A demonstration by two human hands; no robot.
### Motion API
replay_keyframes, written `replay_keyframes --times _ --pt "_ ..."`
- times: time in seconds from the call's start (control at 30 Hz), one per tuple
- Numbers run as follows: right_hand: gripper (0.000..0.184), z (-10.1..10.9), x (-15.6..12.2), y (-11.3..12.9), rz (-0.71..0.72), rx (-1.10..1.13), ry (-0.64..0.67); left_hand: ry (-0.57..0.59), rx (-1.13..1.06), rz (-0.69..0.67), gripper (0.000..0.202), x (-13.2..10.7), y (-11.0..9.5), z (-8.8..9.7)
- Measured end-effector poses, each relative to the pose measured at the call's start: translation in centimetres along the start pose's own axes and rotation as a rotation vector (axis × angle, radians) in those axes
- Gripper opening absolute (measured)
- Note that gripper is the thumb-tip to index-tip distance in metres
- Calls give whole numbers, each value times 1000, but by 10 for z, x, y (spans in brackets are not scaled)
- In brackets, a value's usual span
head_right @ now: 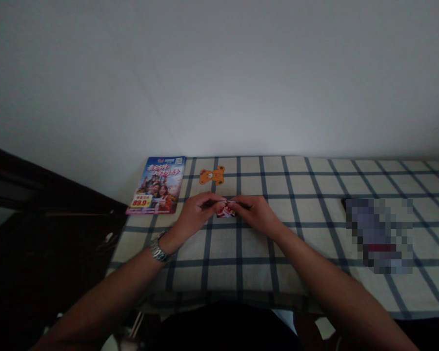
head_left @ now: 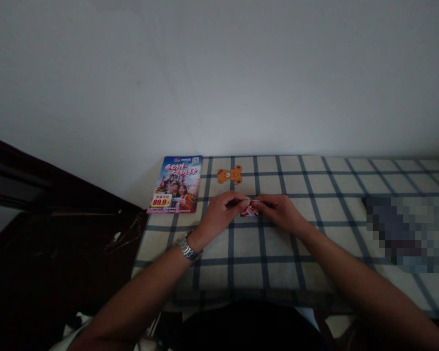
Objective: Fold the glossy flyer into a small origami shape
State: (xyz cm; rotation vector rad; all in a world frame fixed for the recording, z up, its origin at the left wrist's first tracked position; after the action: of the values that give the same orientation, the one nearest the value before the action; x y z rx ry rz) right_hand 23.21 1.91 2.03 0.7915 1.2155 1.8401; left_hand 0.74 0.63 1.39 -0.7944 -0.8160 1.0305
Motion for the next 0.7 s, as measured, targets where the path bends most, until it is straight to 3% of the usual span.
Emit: replay_keyframes --times 0.23,0.7 --pt "40 4 3 -4 -37 33 -119 -57 -168 61 29 3 0 -1" --pt "38 2 0 3 -8 38 -67 -92 -43 21 21 2 2 0"
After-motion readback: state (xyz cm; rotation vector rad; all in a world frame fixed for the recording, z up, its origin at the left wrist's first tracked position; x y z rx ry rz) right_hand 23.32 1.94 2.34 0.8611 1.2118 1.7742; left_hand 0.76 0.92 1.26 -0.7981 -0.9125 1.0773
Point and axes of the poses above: each hand's wrist, its own x-axis towards the middle knuckle, its own z-axis out of the back of the hand, y = z × x, the point moved 1 cm from there along x, towards the middle knuckle, and after that the axes turned 9 degrees about x, right-handed, at the moved point
